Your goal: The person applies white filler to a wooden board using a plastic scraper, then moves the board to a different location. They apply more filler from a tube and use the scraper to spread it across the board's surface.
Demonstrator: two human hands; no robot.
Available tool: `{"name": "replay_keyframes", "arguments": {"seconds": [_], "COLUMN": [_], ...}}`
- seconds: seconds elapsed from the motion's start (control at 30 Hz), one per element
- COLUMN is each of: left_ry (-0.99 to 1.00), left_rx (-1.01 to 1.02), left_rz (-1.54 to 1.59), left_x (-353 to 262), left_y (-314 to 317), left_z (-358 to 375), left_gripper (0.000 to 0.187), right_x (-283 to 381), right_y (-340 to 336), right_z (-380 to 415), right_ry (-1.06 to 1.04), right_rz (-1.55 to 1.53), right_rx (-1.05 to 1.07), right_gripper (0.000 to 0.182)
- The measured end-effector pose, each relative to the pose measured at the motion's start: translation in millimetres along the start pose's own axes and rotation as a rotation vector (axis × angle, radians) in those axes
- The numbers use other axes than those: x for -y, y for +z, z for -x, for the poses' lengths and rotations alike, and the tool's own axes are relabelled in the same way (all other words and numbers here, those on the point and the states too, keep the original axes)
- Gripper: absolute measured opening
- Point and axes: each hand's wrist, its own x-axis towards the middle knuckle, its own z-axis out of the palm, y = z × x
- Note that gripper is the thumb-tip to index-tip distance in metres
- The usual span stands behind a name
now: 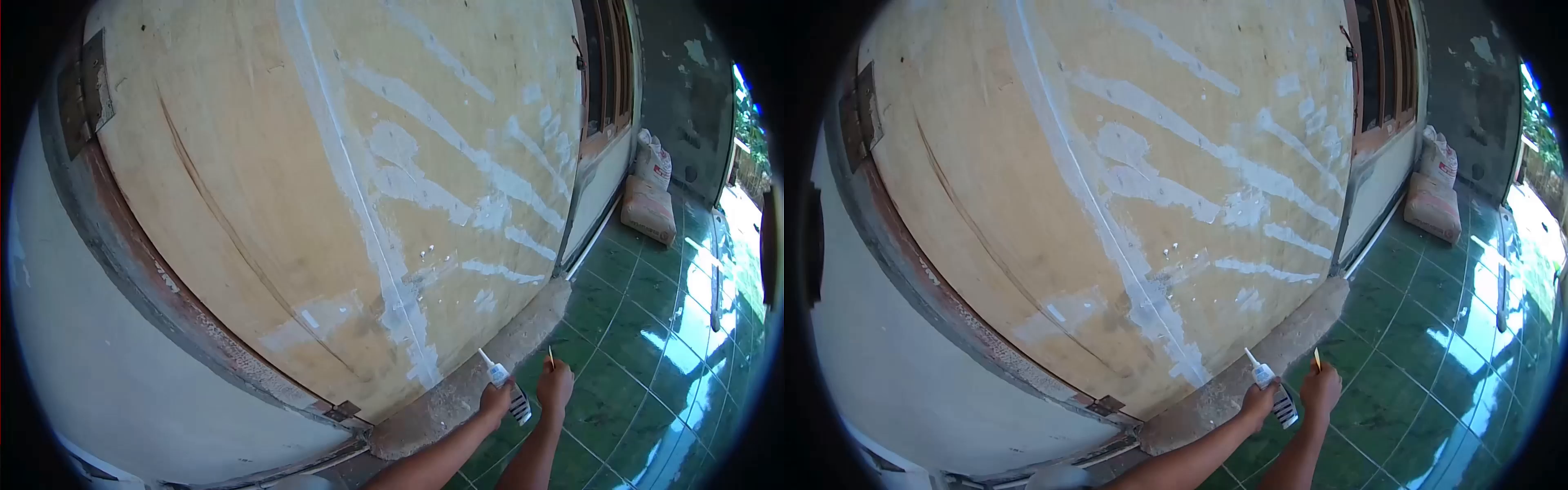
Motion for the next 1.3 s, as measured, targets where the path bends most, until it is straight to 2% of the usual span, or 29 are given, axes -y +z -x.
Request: {"name": "replay_keyframes", "arguments": {"seconds": [0.07, 0.1, 0.17, 0.27, 0.3, 0.37, 0.4, 0.43, 0.5, 0.6, 0.7, 0.8, 0.9, 1.0, 1.1, 1.3], "left_ry": [-0.059, -0.087, 0.005, -0.04, -0.059, 0.035, 0.02, 0.069, 0.035, 0.077, 0.033, 0.285, 0.368, 0.426, 0.465, 0.482], "left_rx": [-0.022, -0.047, 0.081, 0.323, 0.418, 0.469, 0.527, 0.429, 0.302, 0.222, 0.264, 0.156, 0.131, 0.132, 0.164, 0.216], "left_rz": [-0.087, -0.272, -0.376, -0.621, -0.662, -0.723, -0.768, -0.804, -0.894, -0.839, -0.679, -0.601, -0.358, -0.157, -0.002, 0.136], "left_x": [17, 64, 129, 122, 120, 136, 128, 133, 136, 132, 45, 30, -20, -62, -89, -104], "left_y": [-8, -17, -14, -18, -17, -9, -9, -6, -3, 1, -6, -5, -10, -20, -34, -50], "left_z": [2, -2, -31, -6, -2, -2, 2, 6, -1, -14, 9, -31, -37, -24, -4, 15], "left_gripper": [0.05, 0.048, 0.049, 0.05, 0.052, 0.057, 0.063, 0.064, 0.058, 0.054, 0.048, 0.051, 0.047, 0.042, 0.038, 0.029], "right_x": [9, 10, 27, 34, 37, 47, 53, 60, 74, 103, 143, 182, 220, 254, 272, 279], "right_y": [-1, 4, 5, 12, 11, 1, -6, -14, -24, -38, -60, -81, -98, -104, -93, -56], "right_z": [6, 25, 21, 20, 19, 20, 23, 27, 32, 39, 56, 72, 84, 101, 102, 93], "right_ry": [-0.011, 0.011, -0.016, -0.261, -0.268, -0.278, -0.3, -0.323, -0.371, -0.453, -0.548, -0.675, -0.838, -0.882, -0.93, -0.928], "right_rz": [-0.052, -0.127, -0.268, -0.467, -0.451, -0.423, -0.43, -0.436, -0.483, -0.592, -0.703, -0.844, -0.858, -0.952, -0.928, -1.128], "right_rx": [-0.076, -0.066, -0.122, -0.175, -0.154, -0.11, -0.141, -0.172, -0.226, -0.275, -0.278, -0.337, -0.41, -0.335, -0.427, -0.324], "right_gripper": [0.052, 0.044, 0.029, 0.024, 0.024, 0.025, 0.023, 0.02, 0.015, 0.01, 0.009, 0.009, 0.009, 0.009, 0.01, 0.017]}}
